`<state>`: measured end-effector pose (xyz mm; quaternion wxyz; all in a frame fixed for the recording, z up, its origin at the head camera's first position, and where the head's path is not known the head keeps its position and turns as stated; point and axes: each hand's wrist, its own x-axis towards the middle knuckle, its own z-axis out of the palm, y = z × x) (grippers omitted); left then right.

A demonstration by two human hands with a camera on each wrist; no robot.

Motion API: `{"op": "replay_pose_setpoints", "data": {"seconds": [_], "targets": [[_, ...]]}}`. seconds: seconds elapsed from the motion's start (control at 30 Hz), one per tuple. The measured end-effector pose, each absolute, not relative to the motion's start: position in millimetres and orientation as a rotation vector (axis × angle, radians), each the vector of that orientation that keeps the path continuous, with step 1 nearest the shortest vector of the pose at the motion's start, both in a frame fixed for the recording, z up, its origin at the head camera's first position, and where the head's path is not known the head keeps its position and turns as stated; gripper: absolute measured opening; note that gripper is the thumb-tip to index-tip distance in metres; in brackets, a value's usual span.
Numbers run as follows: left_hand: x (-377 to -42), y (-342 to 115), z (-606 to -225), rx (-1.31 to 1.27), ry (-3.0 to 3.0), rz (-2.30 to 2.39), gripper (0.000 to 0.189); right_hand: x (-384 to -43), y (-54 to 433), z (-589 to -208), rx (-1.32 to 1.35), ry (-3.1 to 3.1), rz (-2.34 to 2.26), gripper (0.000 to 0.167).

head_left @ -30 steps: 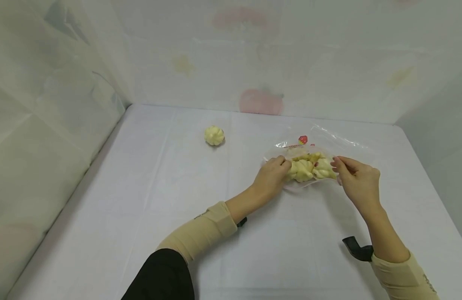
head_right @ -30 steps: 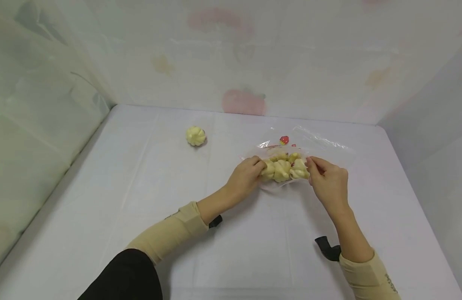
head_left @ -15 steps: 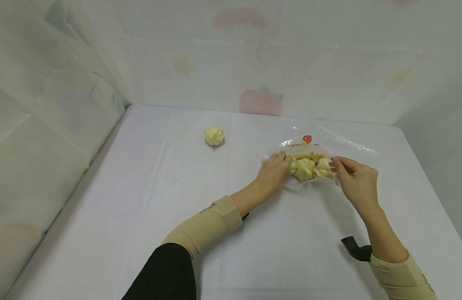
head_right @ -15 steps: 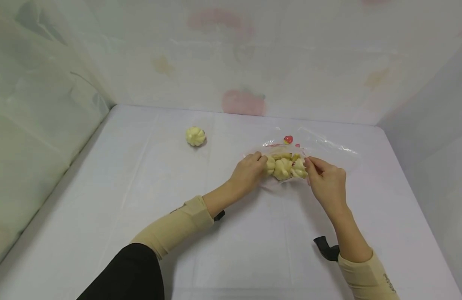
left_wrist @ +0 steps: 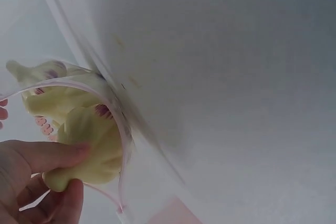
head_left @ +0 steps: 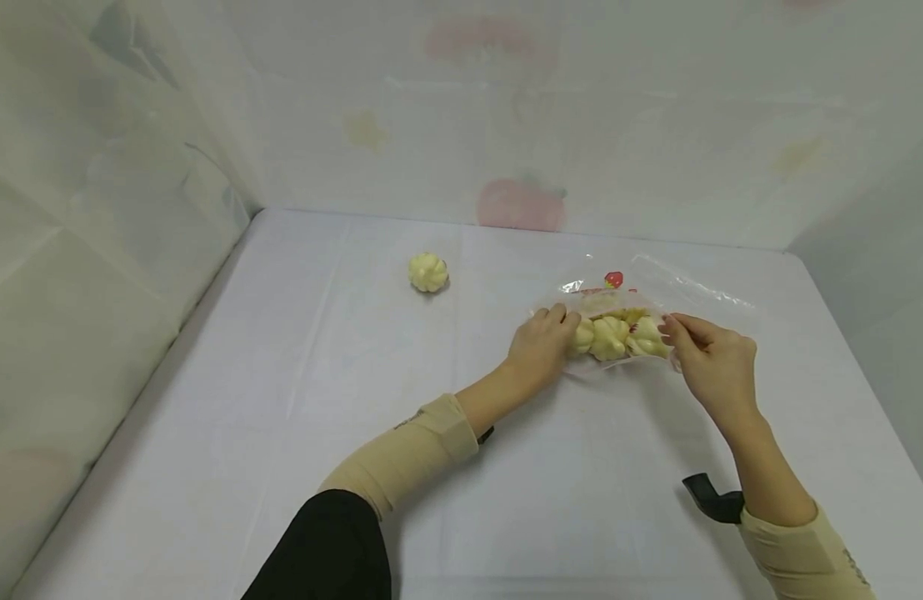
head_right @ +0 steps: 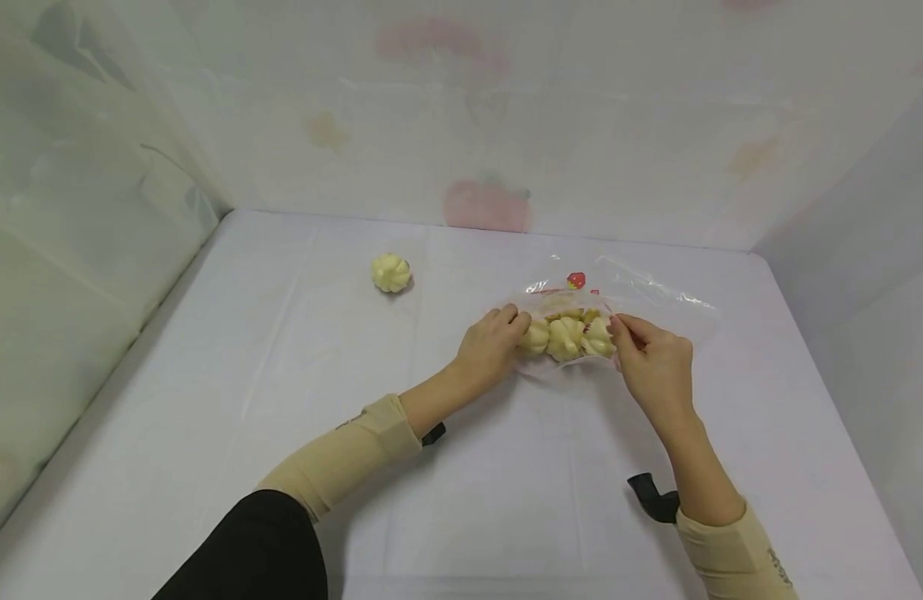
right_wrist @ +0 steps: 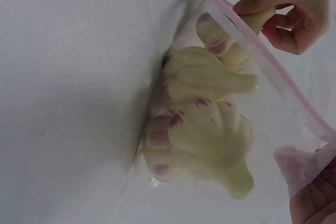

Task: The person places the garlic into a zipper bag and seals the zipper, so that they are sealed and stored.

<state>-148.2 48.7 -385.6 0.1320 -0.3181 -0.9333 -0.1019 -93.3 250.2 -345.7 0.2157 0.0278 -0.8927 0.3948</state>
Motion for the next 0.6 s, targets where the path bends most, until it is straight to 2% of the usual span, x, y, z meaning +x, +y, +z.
{"op": "replay_pose_setpoints", "data": {"seconds": [0.3, 0.6], "targets": [[-149, 53, -387, -0.995, -2.563, -0.276, 0.008, -93, 250, -345, 0.083, -2.470, 1.104, 0.021], [-150, 61, -389, -0.987, -2.598, -0.153, 0.016, -92, 249, -344, 0.125, -2.456, 1.123, 0.019]]}}
